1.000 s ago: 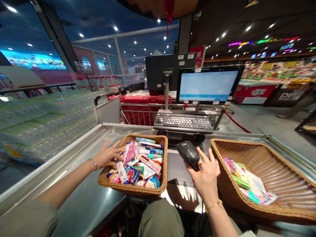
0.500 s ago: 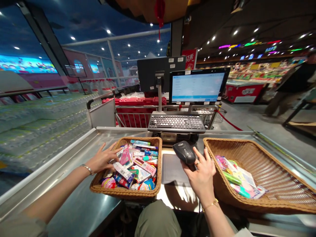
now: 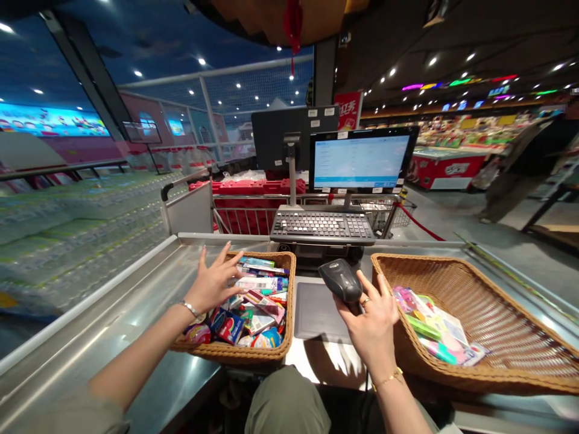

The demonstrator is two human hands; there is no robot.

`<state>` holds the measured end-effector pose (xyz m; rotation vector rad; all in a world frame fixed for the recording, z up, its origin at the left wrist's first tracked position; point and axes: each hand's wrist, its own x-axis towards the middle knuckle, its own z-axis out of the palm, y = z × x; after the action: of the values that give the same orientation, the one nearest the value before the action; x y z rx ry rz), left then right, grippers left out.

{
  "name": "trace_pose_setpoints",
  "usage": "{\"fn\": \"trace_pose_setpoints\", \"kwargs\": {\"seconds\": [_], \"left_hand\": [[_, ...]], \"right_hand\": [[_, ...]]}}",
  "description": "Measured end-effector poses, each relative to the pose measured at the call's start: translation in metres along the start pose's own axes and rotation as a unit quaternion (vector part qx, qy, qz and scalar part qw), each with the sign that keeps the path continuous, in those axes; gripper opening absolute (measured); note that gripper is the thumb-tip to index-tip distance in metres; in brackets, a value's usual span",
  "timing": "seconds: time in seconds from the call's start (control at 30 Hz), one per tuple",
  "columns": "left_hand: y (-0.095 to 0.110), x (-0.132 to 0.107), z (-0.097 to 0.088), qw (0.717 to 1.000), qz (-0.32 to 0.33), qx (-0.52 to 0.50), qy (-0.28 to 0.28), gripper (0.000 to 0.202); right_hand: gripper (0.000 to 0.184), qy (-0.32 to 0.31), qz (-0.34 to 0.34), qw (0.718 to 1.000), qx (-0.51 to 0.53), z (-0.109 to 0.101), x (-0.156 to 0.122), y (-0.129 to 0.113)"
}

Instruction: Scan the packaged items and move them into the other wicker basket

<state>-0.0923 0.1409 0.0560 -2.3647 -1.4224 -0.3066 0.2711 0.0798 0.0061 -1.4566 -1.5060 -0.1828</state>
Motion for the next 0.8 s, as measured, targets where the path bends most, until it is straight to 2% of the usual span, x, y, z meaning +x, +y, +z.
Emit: {"fn": "trace_pose_setpoints", "kwargs": {"seconds": [0.3, 0.8], "left_hand": [[0.044, 0.027, -0.002, 0.998, -0.023, -0.006, 0.061, 0.026], [0.099, 0.062, 0.000, 0.990, -0.036, -0.018, 0.136, 0.016]], "right_hand": [[0.027, 0.001, -0.004, 1.000, 0.001, -0.006, 0.002, 0.001], [0.029, -0.007, -0.009, 1.000, -0.014, -0.009, 0.002, 0.004]]}}
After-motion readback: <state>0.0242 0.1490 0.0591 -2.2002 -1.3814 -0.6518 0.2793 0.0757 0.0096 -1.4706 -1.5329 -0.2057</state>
